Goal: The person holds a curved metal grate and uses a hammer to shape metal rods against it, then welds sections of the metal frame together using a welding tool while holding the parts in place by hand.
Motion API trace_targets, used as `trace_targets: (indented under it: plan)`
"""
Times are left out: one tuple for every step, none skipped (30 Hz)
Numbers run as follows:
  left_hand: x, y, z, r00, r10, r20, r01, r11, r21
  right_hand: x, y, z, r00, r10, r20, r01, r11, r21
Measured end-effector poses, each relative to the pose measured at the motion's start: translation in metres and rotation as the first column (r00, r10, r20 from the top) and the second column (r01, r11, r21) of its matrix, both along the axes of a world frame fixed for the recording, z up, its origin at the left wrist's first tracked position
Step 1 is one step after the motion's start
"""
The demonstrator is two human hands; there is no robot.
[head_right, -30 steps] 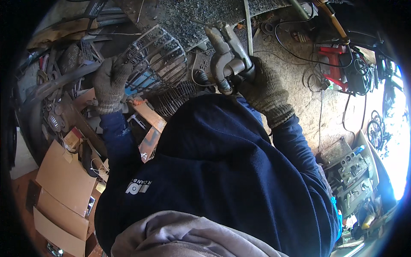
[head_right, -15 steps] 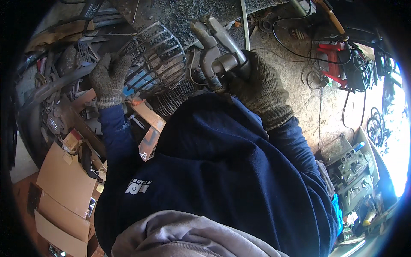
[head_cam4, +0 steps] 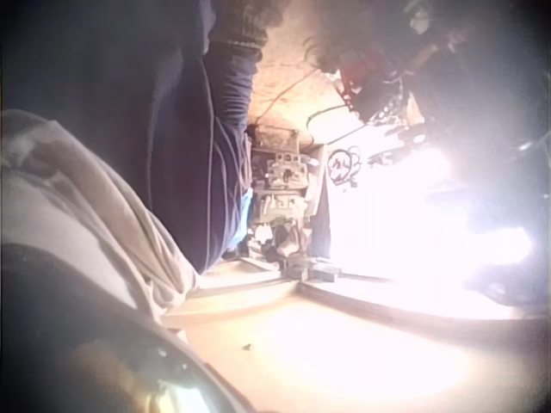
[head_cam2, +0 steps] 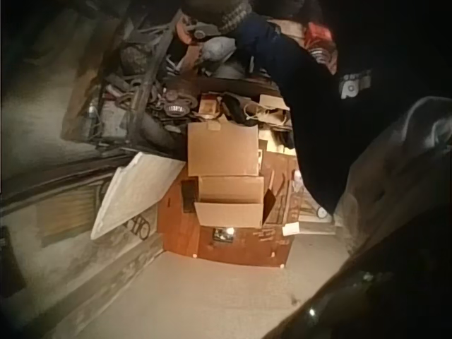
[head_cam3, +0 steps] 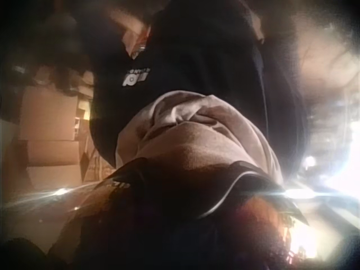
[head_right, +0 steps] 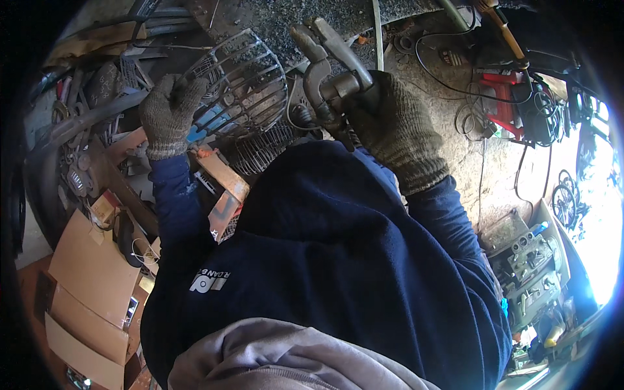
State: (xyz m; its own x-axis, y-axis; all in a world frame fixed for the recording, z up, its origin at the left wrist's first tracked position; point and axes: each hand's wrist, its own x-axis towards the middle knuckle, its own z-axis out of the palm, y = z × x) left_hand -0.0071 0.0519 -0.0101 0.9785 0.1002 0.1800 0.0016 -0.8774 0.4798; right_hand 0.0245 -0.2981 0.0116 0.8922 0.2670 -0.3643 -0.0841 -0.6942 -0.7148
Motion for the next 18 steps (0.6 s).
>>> trace_targets:
  plan:
    - [0.000,0.001,-0.001,1.000,0.006,0.002,-0.006,1.000,0.008,-0.001,-0.002,-0.004,1.000,-0.012,-0.003,0.012,0.999,0.045]
    - [0.000,0.001,-0.003,1.000,0.010,0.003,-0.010,1.000,0.012,-0.002,-0.006,-0.009,1.000,-0.025,-0.008,0.026,0.996,0.084]
    - [0.000,0.003,-0.004,1.000,0.000,0.019,0.000,1.000,0.026,-0.003,-0.006,-0.010,0.999,-0.038,-0.014,0.039,0.992,0.123]
    - [-0.001,0.005,-0.006,0.999,-0.010,0.035,0.008,0.999,0.041,-0.002,-0.005,-0.006,0.999,-0.028,-0.041,0.028,1.000,0.013]
    - [0.000,0.006,-0.008,0.998,-0.023,0.052,0.020,0.998,0.055,0.003,0.001,0.009,0.997,-0.024,-0.069,0.017,0.995,-0.098]
    - [-0.001,0.005,-0.009,0.999,0.002,0.034,-0.001,1.000,-0.016,0.006,0.005,0.017,0.995,-0.024,-0.097,0.003,0.978,-0.207]
    - [-0.002,0.004,-0.009,1.000,0.025,0.014,-0.024,0.996,-0.087,0.001,0.000,0.006,1.000,0.006,-0.015,-0.008,0.990,-0.139]
    - [0.000,0.002,-0.008,0.999,0.043,-0.004,-0.043,0.987,-0.157,-0.007,-0.009,-0.014,0.997,0.026,0.071,-0.021,0.997,-0.072]
    - [0.000,0.004,-0.011,0.993,-0.055,0.104,0.070,0.987,-0.146,-0.006,-0.014,-0.027,0.987,0.049,0.154,-0.050,0.999,0.001]
    - [-0.001,0.005,-0.010,0.998,-0.036,0.056,0.042,0.992,-0.115,0.004,-0.019,-0.035,0.865,0.417,0.278,-0.351,0.900,-0.259]
    - [-0.005,0.005,-0.005,1.000,-0.010,0.005,0.010,0.996,-0.086,0.004,-0.015,-0.025,0.919,0.333,0.209,-0.293,0.935,-0.200]
    - [-0.006,0.004,-0.002,0.999,0.016,-0.040,-0.017,0.999,-0.048,0.004,-0.008,-0.014,0.960,0.244,0.141,-0.224,0.964,-0.141]
    - [-0.007,0.003,0.000,0.996,0.043,-0.084,-0.044,0.999,-0.008,0.004,0.000,-0.001,0.986,0.155,0.065,-0.150,0.985,-0.086]
    - [0.000,0.002,-0.005,0.991,0.042,-0.128,-0.041,0.999,0.012,0.001,0.006,0.011,0.999,0.040,-0.019,-0.041,0.997,-0.058]
    - [0.000,0.005,-0.014,0.999,-0.016,-0.048,0.012,0.996,-0.092,0.000,0.009,0.016,0.993,-0.048,-0.105,0.046,0.999,-0.026]
    - [-0.004,0.007,-0.017,0.998,0.011,-0.069,-0.020,0.992,-0.126,-0.001,0.004,0.005,0.997,-0.029,-0.070,0.035,0.995,0.091]
    - [-0.004,0.004,-0.014,0.995,0.037,-0.091,-0.051,0.986,-0.158,-0.001,0.006,0.007,0.997,-0.042,-0.072,0.048,0.995,0.088]
    - [-0.004,0.006,-0.016,0.995,0.028,-0.097,-0.042,0.987,-0.153,0.000,0.010,0.010,0.996,-0.054,-0.074,0.060,0.995,0.084]
